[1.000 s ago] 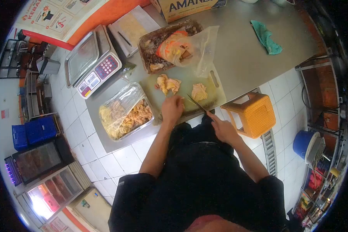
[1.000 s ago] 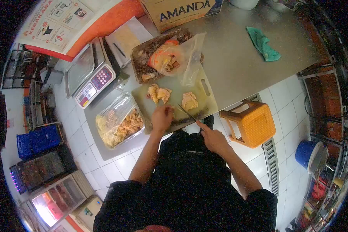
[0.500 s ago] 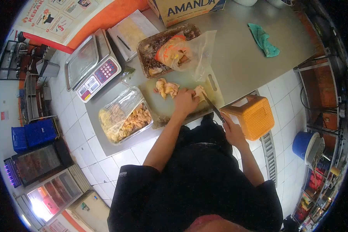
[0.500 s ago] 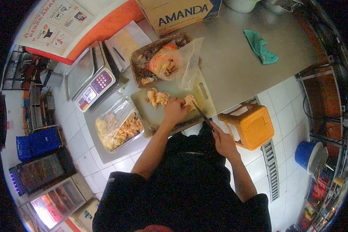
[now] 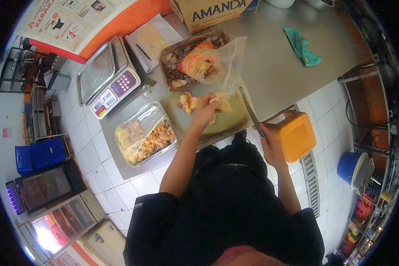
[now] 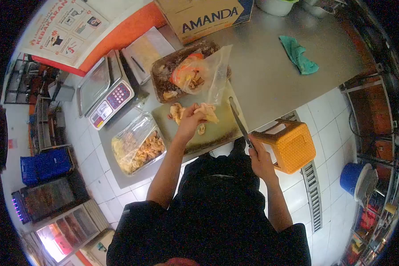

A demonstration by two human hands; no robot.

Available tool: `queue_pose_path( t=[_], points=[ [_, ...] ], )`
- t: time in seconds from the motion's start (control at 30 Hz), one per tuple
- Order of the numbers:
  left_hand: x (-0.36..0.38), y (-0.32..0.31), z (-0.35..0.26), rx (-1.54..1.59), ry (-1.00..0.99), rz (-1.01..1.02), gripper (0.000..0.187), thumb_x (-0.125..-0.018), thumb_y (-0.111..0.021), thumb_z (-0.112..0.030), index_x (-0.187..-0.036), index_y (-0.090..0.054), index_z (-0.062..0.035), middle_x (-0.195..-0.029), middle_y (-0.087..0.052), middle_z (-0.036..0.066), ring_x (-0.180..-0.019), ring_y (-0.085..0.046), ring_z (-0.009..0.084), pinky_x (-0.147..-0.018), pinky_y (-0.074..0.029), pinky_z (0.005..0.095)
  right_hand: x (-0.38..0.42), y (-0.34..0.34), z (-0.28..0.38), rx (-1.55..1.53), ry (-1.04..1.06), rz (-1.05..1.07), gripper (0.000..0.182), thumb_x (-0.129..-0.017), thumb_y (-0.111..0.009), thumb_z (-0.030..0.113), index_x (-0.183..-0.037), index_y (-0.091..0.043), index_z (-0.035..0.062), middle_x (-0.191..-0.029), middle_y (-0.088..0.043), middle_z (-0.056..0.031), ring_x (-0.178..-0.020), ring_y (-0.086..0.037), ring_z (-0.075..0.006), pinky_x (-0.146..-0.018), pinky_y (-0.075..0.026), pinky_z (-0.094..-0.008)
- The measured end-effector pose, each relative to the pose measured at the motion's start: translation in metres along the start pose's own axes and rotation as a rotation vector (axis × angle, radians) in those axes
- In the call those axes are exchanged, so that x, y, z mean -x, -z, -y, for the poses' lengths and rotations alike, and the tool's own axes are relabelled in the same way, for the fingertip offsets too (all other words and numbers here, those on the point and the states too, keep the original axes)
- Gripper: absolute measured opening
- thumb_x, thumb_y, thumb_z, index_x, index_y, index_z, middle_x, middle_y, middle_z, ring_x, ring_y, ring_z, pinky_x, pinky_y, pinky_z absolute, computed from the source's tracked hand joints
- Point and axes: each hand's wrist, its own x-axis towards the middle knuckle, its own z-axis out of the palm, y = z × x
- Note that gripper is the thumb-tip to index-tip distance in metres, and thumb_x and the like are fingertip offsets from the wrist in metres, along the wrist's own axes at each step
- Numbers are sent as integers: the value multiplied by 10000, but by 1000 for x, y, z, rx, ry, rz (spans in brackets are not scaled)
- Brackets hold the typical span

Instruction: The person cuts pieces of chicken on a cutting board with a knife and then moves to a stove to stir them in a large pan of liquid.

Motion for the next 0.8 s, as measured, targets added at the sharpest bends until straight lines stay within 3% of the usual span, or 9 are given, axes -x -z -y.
queue_pose_path(
  t=[0.17, 0.23, 0.33, 0.37, 0.43, 0.47, 0.53, 0.6, 0.8],
  points=[
    [-6, -10, 1, 22, 147, 121, 303, -783, -652, -1, -1043, -503, -47, -964, -636, 48, -847, -621, 145, -730, -507, 279, 4, -2, 3, -97, -127, 57, 451, -985, -472, 115, -1434, -426, 108, -1279, -578, -228, -1185, -572, -334, -988, -427, -358],
    [-14, -10, 15, -478, -155, 391, 496, -763, -690, -3, -1207, -473, -45, -1060, -665, 116, -863, -659, 241, -715, -517, 337, 7, -6, -5, -103, -62, -48, 453, -982, -471, 102, -1433, -424, 101, -1298, -569, -224, -1164, -582, -334, -971, -437, -370],
    [-8, -17, 18, -947, -354, 465, 618, -761, -729, -68, -1310, -445, -62, -1035, -684, 161, -889, -674, 322, -732, -518, 396, 5, -17, -12, -25, 101, -108, 462, -988, -465, 134, -1447, -412, 152, -1172, -624, -246, -1055, -622, -376, -906, -471, -405],
    [-4, -19, 15, -946, -354, 467, 618, -761, -729, -68, -1310, -445, -62, -1035, -684, 161, -889, -674, 322, -732, -518, 396, 5, -20, -12, -25, 100, -109, 462, -988, -465, 134, -1447, -412, 152, -1172, -624, -246, -1055, -622, -376, -906, -471, -405],
    [5, -21, 3, -1036, 2, 238, 639, -742, -764, -111, -1307, -469, -71, -949, -696, 184, -910, -675, 359, -776, -516, 417, 1, -27, -3, 2, -23, 155, 468, -995, -453, 182, -1458, -393, 214, -997, -655, -272, -935, -634, -437, -835, -492, -450],
    [8, -12, 10, -1037, 5, 249, 639, -742, -764, -111, -1307, -469, -71, -949, -696, 184, -910, -675, 359, -776, -516, 417, -1, -31, -4, -21, -51, 185, 470, -997, -448, 220, -1460, -378, 263, -884, -649, -289, -860, -626, -478, -790, -496, -500],
    [12, 14, 24, -1109, 17, 193, 557, -770, -733, -247, -1261, -541, -68, -1069, -665, 222, -973, -632, 410, -820, -507, 463, -8, -26, 4, 25, -122, 234, 451, -986, -470, 190, -1434, -425, 222, -938, -652, -277, -897, -635, -445, -808, -491, -471],
    [20, 28, 22, -1100, 76, 170, 480, -769, -729, -249, -1192, -596, -66, -1038, -673, 211, -932, -642, 400, -803, -511, 467, -10, -25, 8, 76, -183, 297, 434, -975, -492, 160, -1407, -471, 180, -992, -655, -265, -934, -645, -412, -827, -486, -442],
    [53, 23, 8, -1286, 135, 2, 306, -756, -733, -282, -997, -709, -95, -951, -687, 158, -913, -638, 348, -794, -510, 448, -6, -37, 15, 187, -110, 261, 470, -969, -482, 174, -1433, -432, 234, -787, -628, -266, -762, -605, -468, -720, -464, -526]
  ],
)
